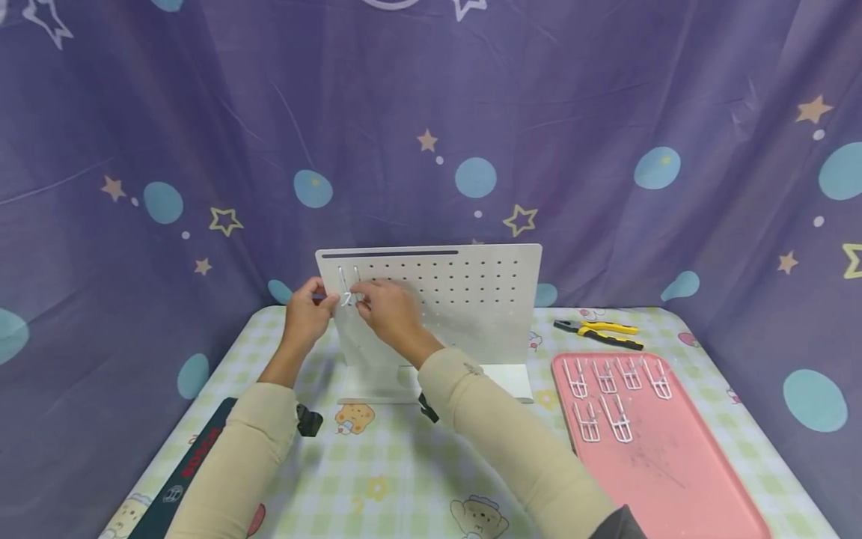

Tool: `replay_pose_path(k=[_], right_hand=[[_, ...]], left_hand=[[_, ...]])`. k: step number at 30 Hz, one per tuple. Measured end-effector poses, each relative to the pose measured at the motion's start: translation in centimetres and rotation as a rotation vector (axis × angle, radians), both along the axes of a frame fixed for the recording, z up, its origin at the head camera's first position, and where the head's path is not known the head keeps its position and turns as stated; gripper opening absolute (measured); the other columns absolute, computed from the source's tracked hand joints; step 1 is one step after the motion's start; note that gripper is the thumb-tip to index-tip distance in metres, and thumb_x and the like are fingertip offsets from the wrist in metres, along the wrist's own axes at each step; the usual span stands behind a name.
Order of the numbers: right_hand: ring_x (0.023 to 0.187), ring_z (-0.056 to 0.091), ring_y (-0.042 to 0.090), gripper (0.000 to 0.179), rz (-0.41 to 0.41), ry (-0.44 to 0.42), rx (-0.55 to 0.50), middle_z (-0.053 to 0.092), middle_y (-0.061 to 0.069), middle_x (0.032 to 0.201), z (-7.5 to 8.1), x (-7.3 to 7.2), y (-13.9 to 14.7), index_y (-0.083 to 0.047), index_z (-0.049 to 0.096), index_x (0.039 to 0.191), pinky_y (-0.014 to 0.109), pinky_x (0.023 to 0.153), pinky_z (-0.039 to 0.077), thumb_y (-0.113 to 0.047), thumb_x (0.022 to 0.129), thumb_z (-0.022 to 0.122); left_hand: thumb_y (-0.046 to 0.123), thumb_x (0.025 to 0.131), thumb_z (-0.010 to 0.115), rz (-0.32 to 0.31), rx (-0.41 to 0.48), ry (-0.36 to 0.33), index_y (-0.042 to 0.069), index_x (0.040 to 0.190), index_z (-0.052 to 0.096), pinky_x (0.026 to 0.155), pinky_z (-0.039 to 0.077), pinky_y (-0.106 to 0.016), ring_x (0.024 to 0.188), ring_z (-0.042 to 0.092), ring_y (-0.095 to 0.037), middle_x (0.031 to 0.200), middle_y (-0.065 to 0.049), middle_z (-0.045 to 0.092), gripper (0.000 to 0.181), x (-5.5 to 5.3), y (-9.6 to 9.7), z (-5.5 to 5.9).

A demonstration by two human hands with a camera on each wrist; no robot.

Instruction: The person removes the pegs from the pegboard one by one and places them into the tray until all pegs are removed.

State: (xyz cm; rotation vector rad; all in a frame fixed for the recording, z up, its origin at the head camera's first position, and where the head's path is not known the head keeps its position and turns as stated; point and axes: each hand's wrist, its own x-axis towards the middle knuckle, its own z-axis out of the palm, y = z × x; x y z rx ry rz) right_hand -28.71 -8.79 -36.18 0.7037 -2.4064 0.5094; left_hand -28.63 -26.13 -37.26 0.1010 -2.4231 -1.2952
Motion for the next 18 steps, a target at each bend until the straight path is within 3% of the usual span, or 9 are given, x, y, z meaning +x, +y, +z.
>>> replay_pose_path(k=[11,18], right_hand=[[0.094,0.072,0.01,0.015,-0.034,0.056,-0.034,0.076,-0.011,0.108,-0.01,0.14,-0.55,-0.033,0.077,0.108,0.025,0.072,0.058,-0.035,0.094,0.071],[0.092,0.072,0.009,0.01,-0.031,0.067,-0.061,0.076,-0.012,0.105,0.24,0.25,-0.96,-0.031,0.078,0.102,0.025,0.071,0.058,-0.034,0.093,0.074]], left_hand=[[0.005,0.099,0.063,0.0,-0.006,0.006,-0.002,0.111,0.062,0.065,0.052,-0.011,0.095,0.064,-0.027,0.109,-0.024,0.068,0.014,-0.04,-0.25,-0.06],[0.004,0.098,0.063,-0.002,-0.024,0.02,-0.002,0.11,0.063,0.066,0.052,-0.013,0.096,0.066,-0.028,0.109,-0.024,0.069,0.014,0.02,-0.34,-0.12]])
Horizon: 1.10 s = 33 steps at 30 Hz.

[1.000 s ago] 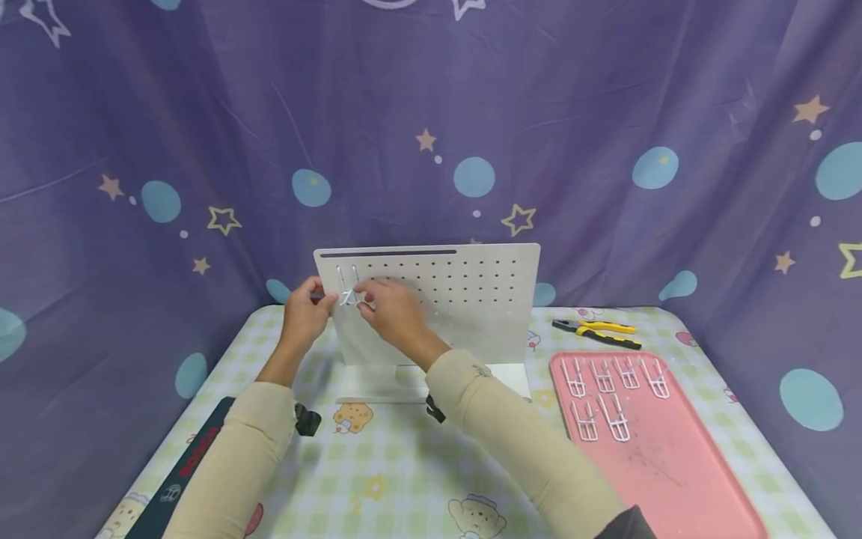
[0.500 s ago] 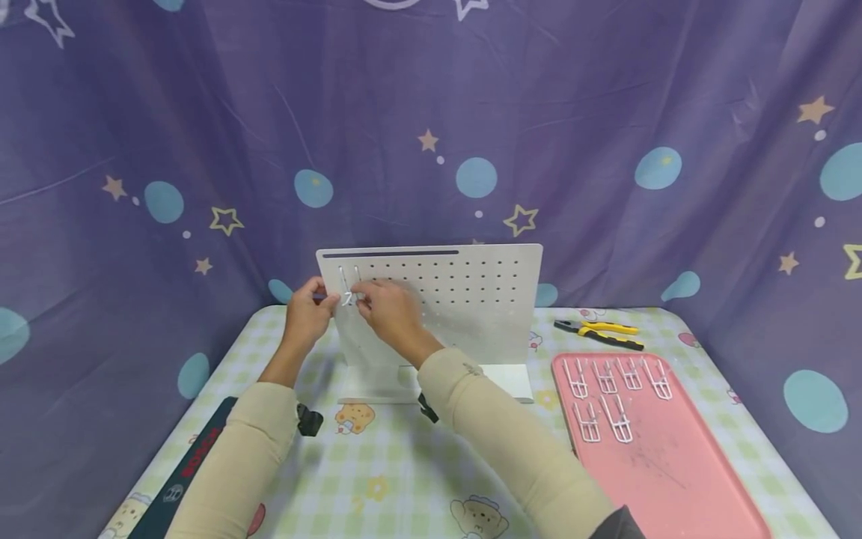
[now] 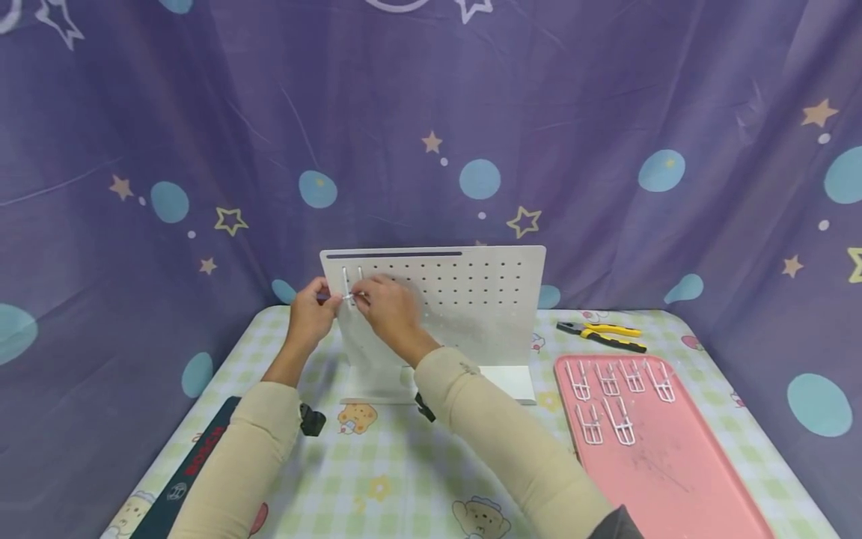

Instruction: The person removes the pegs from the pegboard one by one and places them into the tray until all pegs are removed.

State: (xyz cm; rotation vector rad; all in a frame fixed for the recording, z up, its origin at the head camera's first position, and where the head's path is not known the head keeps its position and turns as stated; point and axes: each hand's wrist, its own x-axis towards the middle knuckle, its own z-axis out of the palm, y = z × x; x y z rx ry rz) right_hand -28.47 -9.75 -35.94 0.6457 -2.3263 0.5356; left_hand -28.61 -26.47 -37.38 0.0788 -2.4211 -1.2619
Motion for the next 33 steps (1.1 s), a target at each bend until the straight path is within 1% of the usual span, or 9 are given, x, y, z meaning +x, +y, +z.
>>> replay_pose_path(k=[5,9,16,20,22,25,27,33], right_hand=[[0.091,0.072,0.008,0.011,0.001,0.018,0.003,0.076,-0.012,0.104,-0.1,0.0,0.0,-0.031,0.077,0.102,0.025,0.068,0.058,-0.036,0.093,0.073],[0.089,0.072,0.009,0.01,0.001,0.035,-0.012,0.075,-0.011,0.103,-0.3,0.0,-0.1,-0.031,0.077,0.101,0.026,0.066,0.058,-0.036,0.093,0.073],[0.084,0.072,0.009,0.008,0.026,0.156,-0.06,0.075,-0.01,0.097,-0.8,-0.1,-0.1,-0.029,0.078,0.098,0.025,0.06,0.057,-0.033,0.091,0.076],[0.079,0.07,0.007,0.008,0.048,0.189,-0.054,0.074,-0.011,0.093,-0.6,0.2,0.1,-0.03,0.078,0.098,0.023,0.057,0.055,-0.033,0.091,0.076],[0.077,0.069,0.007,0.007,0.071,0.182,-0.05,0.074,-0.011,0.093,-0.6,0.5,0.4,-0.029,0.078,0.097,0.022,0.058,0.055,-0.032,0.091,0.076],[0.076,0.068,0.006,0.006,0.118,0.147,-0.057,0.075,-0.01,0.091,-0.9,1.0,1.1,-0.027,0.078,0.096,0.02,0.06,0.054,-0.03,0.09,0.077],[0.078,0.068,0.005,0.006,0.142,0.126,-0.063,0.075,-0.011,0.091,-1.2,1.2,1.6,-0.027,0.079,0.095,0.019,0.063,0.054,-0.028,0.089,0.078],[0.077,0.07,0.006,0.005,0.23,0.067,-0.129,0.076,-0.009,0.093,-1.6,1.6,3.4,-0.023,0.078,0.093,0.015,0.067,0.055,-0.022,0.088,0.079]], left_hand=[[0.006,0.099,0.063,0.003,-0.022,-0.011,-0.001,0.111,0.062,0.067,0.052,-0.014,0.097,0.066,-0.03,0.109,-0.023,0.068,0.014,0.1,0.0,0.0],[0.006,0.099,0.063,-0.002,-0.021,-0.012,-0.001,0.111,0.062,0.067,0.052,-0.014,0.098,0.066,-0.031,0.11,-0.023,0.068,0.014,0.1,0.0,0.0],[0.004,0.098,0.062,0.003,-0.018,0.001,-0.002,0.11,0.063,0.065,0.051,-0.013,0.094,0.066,-0.028,0.107,-0.024,0.069,0.013,0.0,0.2,-0.1],[0.001,0.097,0.061,-0.001,-0.015,0.021,-0.003,0.109,0.063,0.066,0.051,-0.015,0.093,0.064,-0.027,0.106,-0.024,0.069,0.012,-0.1,0.2,0.0],[0.001,0.096,0.061,-0.005,-0.007,0.02,-0.002,0.108,0.063,0.067,0.052,-0.016,0.094,0.064,-0.027,0.107,-0.024,0.069,0.012,-0.1,0.3,0.0],[0.002,0.097,0.062,-0.008,-0.002,0.001,-0.002,0.109,0.063,0.069,0.053,-0.018,0.096,0.065,-0.029,0.108,-0.024,0.069,0.013,-0.1,0.4,-0.1],[0.005,0.098,0.063,0.003,-0.011,-0.013,-0.001,0.11,0.063,0.07,0.054,-0.02,0.097,0.066,-0.03,0.108,-0.023,0.069,0.013,-0.1,0.4,-0.2],[0.009,0.099,0.064,0.035,-0.045,-0.016,0.0,0.109,0.062,0.071,0.055,-0.025,0.095,0.068,-0.032,0.108,-0.022,0.069,0.014,0.0,0.3,0.1]])
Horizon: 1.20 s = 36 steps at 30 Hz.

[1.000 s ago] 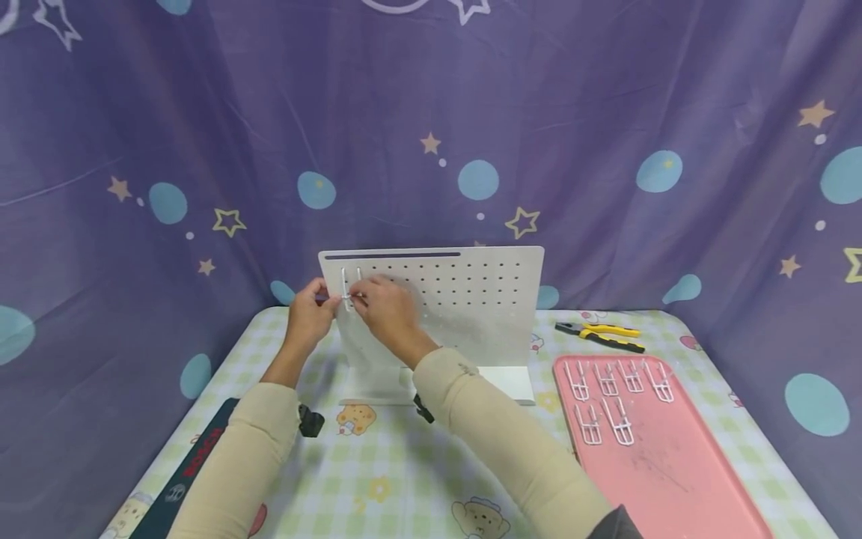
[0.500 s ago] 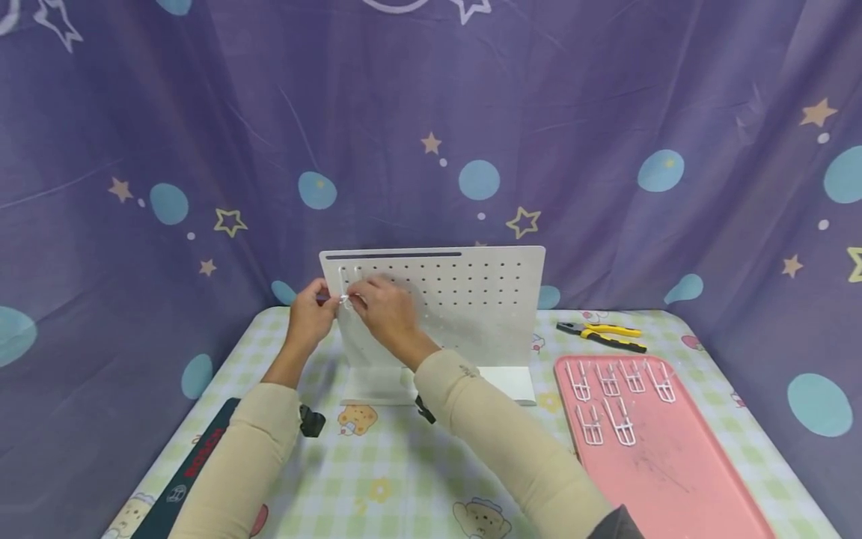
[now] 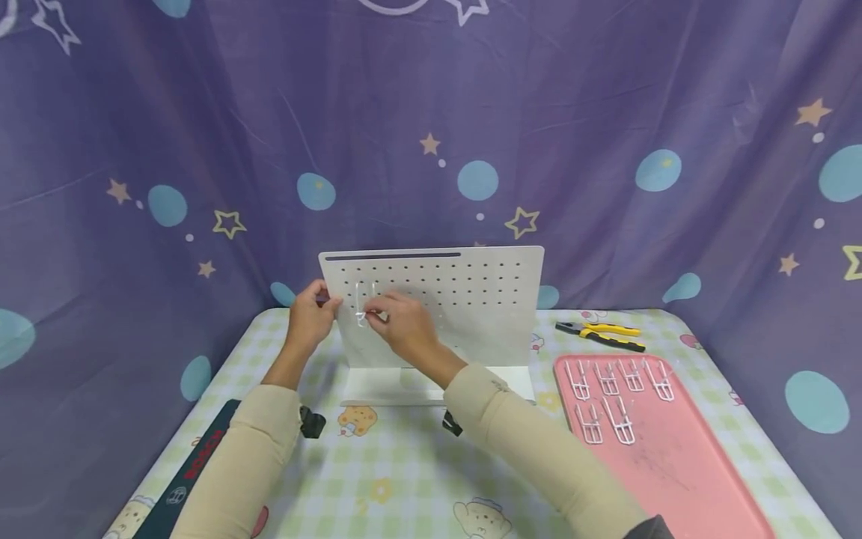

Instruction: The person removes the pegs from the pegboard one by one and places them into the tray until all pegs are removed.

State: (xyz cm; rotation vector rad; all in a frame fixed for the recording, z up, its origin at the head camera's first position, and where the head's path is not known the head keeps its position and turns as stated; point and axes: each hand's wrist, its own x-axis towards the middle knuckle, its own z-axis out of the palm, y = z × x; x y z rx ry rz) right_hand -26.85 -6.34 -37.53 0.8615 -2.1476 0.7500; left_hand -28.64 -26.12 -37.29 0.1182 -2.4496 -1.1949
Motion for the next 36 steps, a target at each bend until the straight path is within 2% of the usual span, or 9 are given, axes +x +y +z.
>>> replay_pose_path(k=[8,12,20,25,30,36], right_hand=[[0.075,0.07,0.008,0.005,0.075,-0.155,0.013,0.076,-0.006,0.09,-0.1,0.6,3.7,-0.02,0.078,0.093,0.014,0.067,0.055,-0.017,0.089,0.077],[0.072,0.069,0.008,0.005,0.08,-0.179,0.019,0.076,-0.005,0.088,-0.3,1.0,6.2,-0.019,0.078,0.092,0.015,0.065,0.055,-0.015,0.089,0.077],[0.066,0.068,0.01,0.006,0.04,-0.186,0.013,0.075,-0.004,0.084,-0.8,1.0,11.9,-0.018,0.077,0.089,0.022,0.061,0.056,-0.013,0.086,0.078],[0.066,0.068,0.011,0.006,0.0,-0.251,0.007,0.076,-0.003,0.084,-1.0,1.2,15.5,-0.018,0.078,0.09,0.025,0.061,0.058,-0.014,0.086,0.079],[0.066,0.067,0.011,0.006,-0.005,-0.292,-0.003,0.075,-0.001,0.084,-1.1,1.6,18.6,-0.018,0.078,0.092,0.027,0.062,0.059,-0.014,0.087,0.079],[0.066,0.066,0.009,0.007,-0.023,-0.355,0.0,0.075,-0.001,0.084,-1.8,2.0,22.0,-0.017,0.078,0.093,0.024,0.061,0.056,-0.014,0.087,0.079]], left_hand=[[0.011,0.099,0.064,0.006,0.0,-0.031,0.001,0.108,0.062,0.07,0.053,-0.025,0.093,0.066,-0.03,0.109,-0.021,0.069,0.013,0.0,0.2,0.3],[0.012,0.1,0.063,0.002,0.011,-0.049,0.001,0.109,0.061,0.072,0.054,-0.027,0.095,0.066,-0.03,0.111,-0.021,0.069,0.014,0.0,0.3,0.3],[0.014,0.102,0.06,0.039,0.006,-0.1,0.002,0.111,0.06,0.077,0.054,-0.031,0.098,0.064,-0.03,0.115,-0.02,0.067,0.015,0.1,0.2,0.8],[0.015,0.103,0.06,0.043,-0.003,-0.122,0.002,0.11,0.059,0.075,0.052,-0.029,0.095,0.063,-0.029,0.113,-0.019,0.067,0.015,0.1,0.2,1.0],[0.015,0.102,0.059,0.044,-0.002,-0.133,0.002,0.109,0.058,0.076,0.052,-0.029,0.095,0.062,-0.029,0.11,-0.019,0.067,0.015,0.1,0.2,1.2],[0.013,0.102,0.06,0.032,0.005,-0.139,0.001,0.11,0.059,0.076,0.052,-0.029,0.095,0.062,-0.029,0.11,-0.019,0.066,0.015,0.0,0.4,1.1]])
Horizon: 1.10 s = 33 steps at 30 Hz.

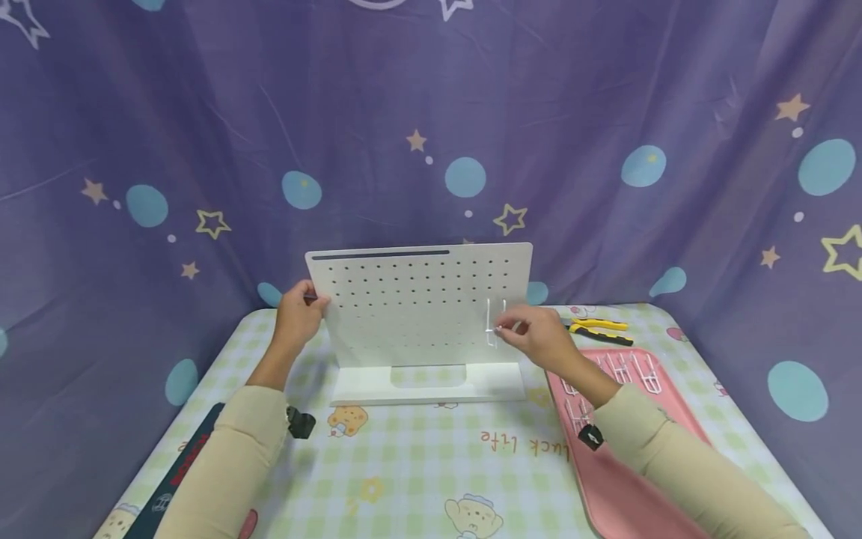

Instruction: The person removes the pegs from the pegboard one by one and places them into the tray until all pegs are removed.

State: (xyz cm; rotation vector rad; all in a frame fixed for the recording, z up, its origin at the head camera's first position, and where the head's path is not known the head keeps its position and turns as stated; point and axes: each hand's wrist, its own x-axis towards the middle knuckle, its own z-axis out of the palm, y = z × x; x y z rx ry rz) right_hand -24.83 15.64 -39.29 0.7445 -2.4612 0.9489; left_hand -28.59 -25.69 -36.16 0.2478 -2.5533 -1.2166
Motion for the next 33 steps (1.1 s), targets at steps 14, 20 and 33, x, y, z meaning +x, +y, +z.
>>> replay_pose_path(k=[14,20,33], right_hand=[[0.071,0.065,0.007,0.004,-0.03,-0.221,0.115,0.072,-0.007,0.083,-0.7,2.0,8.2,-0.022,0.076,0.089,0.026,0.064,0.054,-0.025,0.092,0.076],[0.071,0.065,0.006,0.004,-0.043,-0.259,0.12,0.071,-0.007,0.082,-0.9,3.2,12.0,-0.019,0.077,0.093,0.024,0.061,0.054,-0.021,0.09,0.078],[0.064,0.065,0.004,0.004,-0.18,-0.361,0.119,0.075,0.001,0.082,-2.3,5.9,19.7,-0.018,0.074,0.089,0.025,0.053,0.054,-0.021,0.09,0.077]], left_hand=[[0.012,0.101,0.059,-0.007,0.028,0.001,0.002,0.114,0.058,0.082,0.055,-0.034,0.101,0.063,-0.03,0.113,-0.019,0.066,0.015,-0.1,0.0,0.1],[0.01,0.101,0.059,-0.013,0.032,0.006,0.001,0.114,0.058,0.081,0.054,-0.032,0.101,0.062,-0.03,0.113,-0.02,0.066,0.015,0.0,0.1,0.0],[0.01,0.102,0.058,-0.022,0.036,0.0,0.0,0.117,0.058,0.079,0.055,-0.028,0.101,0.061,-0.028,0.114,-0.021,0.065,0.019,0.0,-0.1,-0.1]])
